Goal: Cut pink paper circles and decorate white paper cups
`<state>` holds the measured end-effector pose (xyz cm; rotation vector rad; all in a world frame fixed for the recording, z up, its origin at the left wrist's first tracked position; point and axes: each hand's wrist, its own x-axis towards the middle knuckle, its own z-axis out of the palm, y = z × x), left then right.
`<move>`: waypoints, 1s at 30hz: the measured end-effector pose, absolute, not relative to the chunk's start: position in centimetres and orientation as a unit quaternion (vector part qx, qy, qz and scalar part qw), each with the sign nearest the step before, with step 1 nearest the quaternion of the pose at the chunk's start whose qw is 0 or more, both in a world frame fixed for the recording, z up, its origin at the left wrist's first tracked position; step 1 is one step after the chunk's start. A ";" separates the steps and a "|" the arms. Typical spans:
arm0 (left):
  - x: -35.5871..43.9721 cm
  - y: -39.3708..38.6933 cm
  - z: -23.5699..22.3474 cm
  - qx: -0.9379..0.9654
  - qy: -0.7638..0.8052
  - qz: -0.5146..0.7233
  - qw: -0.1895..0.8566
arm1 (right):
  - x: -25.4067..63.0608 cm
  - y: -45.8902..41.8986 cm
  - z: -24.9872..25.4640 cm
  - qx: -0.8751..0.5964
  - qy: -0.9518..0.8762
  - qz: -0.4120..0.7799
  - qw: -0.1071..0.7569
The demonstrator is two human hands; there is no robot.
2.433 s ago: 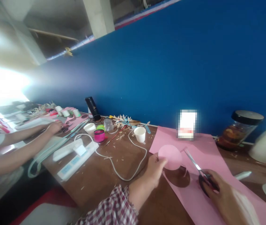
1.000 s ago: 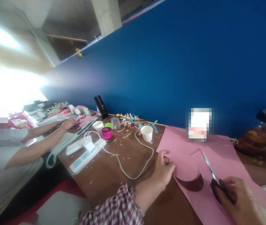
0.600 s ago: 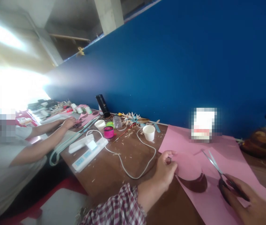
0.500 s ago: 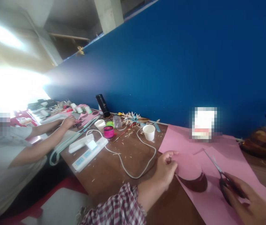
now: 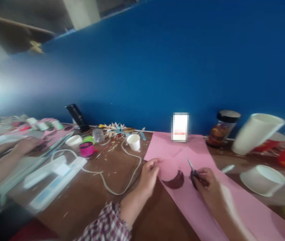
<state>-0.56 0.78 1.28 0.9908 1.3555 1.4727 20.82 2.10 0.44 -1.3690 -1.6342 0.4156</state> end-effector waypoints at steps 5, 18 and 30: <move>-0.4 0.6 1.6 0.410 0.541 0.580 0.451 | 19.5 0.3 0.9 -0.569 -0.664 0.203 0.441; 1.1 -1.2 3.6 0.605 0.495 0.478 0.400 | 15.6 -3.0 3.3 -0.499 -0.786 0.077 0.356; 0.8 -0.7 3.3 0.450 0.537 0.549 0.456 | 15.0 -3.0 4.2 -0.428 -0.822 0.044 0.373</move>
